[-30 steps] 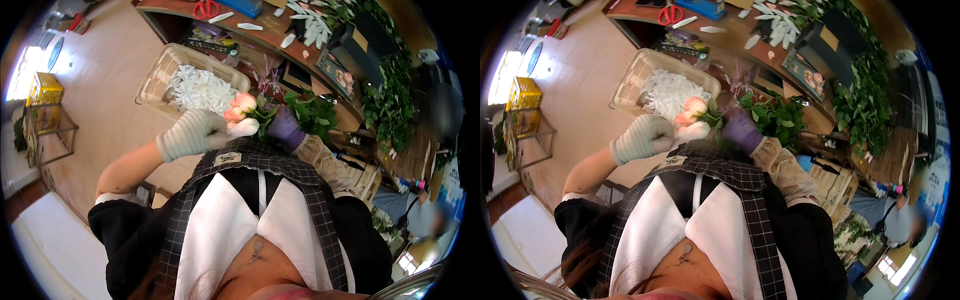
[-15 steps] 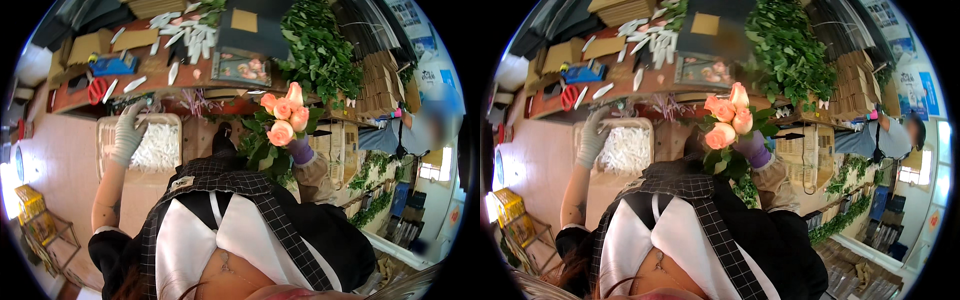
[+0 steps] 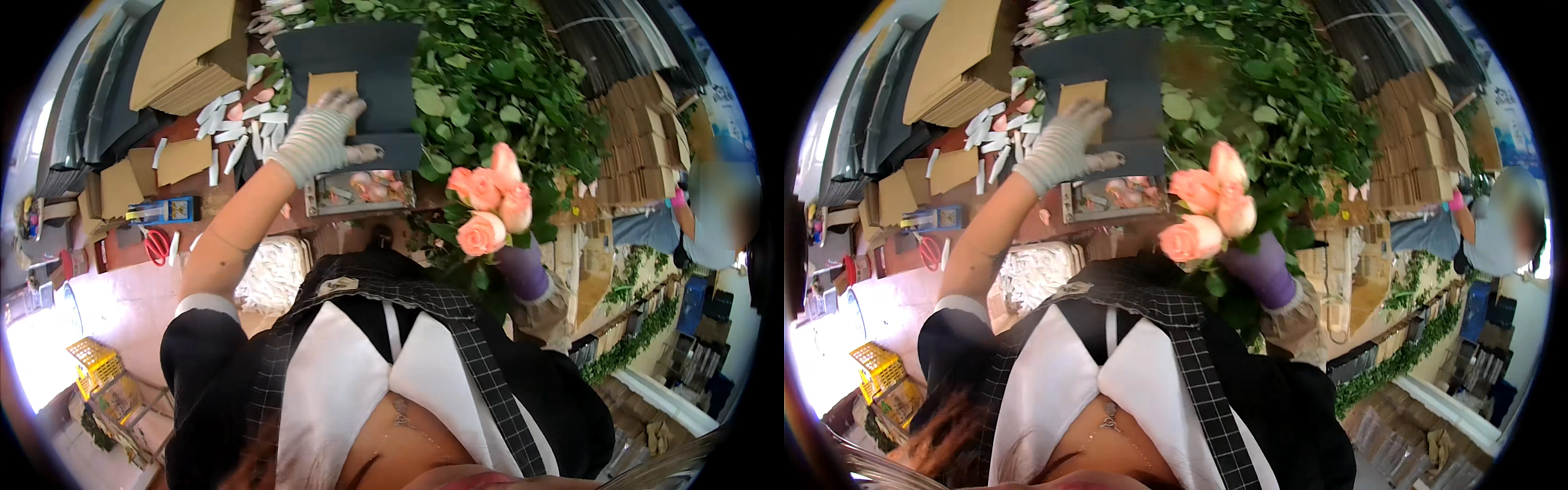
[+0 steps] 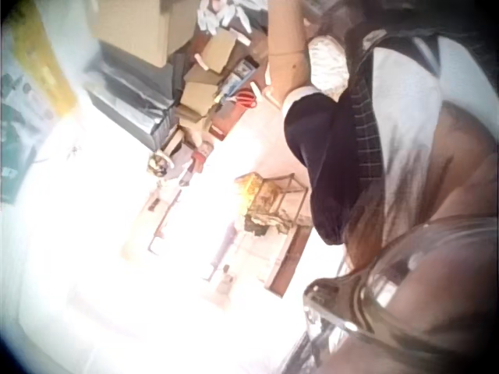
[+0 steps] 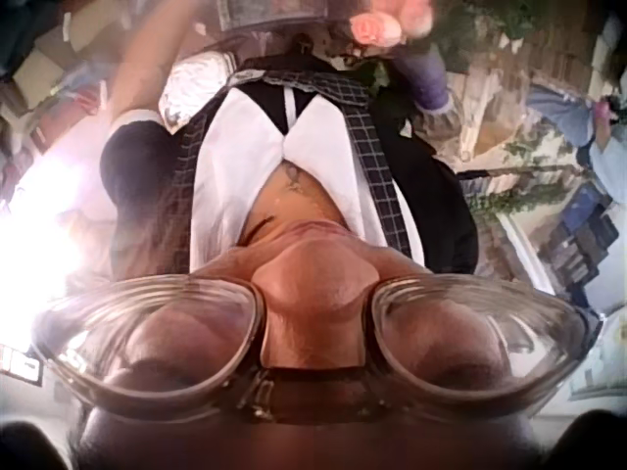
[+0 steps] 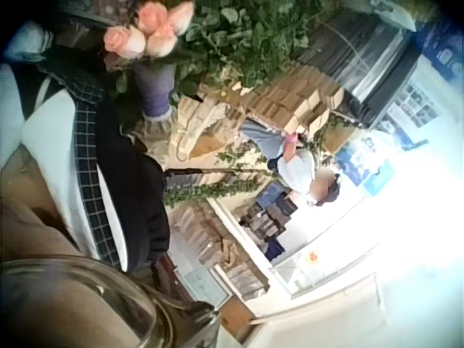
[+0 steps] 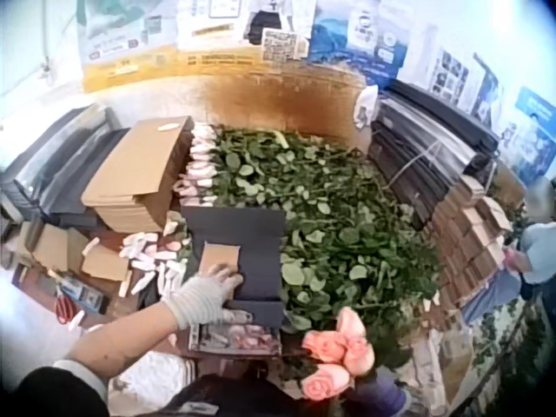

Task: The person sorts roses by aligning them in a black guide and placing protective mesh sleeves over the flower heads.

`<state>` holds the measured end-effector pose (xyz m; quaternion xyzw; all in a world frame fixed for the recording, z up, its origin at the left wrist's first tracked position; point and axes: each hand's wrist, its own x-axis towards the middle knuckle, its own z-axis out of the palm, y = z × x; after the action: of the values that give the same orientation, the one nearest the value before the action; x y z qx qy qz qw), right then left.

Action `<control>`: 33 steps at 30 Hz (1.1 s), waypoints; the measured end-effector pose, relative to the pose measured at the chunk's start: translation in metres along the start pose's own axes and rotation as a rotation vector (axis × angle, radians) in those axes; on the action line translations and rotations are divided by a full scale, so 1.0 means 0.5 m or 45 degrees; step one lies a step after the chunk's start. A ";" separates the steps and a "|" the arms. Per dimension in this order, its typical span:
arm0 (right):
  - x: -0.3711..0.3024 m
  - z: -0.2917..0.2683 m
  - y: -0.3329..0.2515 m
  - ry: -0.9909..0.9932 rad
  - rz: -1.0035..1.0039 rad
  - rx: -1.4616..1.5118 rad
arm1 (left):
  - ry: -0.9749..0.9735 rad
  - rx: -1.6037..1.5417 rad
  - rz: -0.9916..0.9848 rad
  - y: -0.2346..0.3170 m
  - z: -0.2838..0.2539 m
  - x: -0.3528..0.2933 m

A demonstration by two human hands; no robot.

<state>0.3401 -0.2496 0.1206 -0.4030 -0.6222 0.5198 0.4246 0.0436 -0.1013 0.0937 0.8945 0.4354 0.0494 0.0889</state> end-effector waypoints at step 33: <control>0.427 0.024 0.048 -0.153 -0.153 -1.678 | -0.283 -0.201 0.112 -0.077 -0.021 0.012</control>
<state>0.2632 -0.0485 0.1189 -0.5133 -0.8538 0.0273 0.0822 0.0158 -0.0721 0.0964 0.9028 0.3780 -0.0118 0.2045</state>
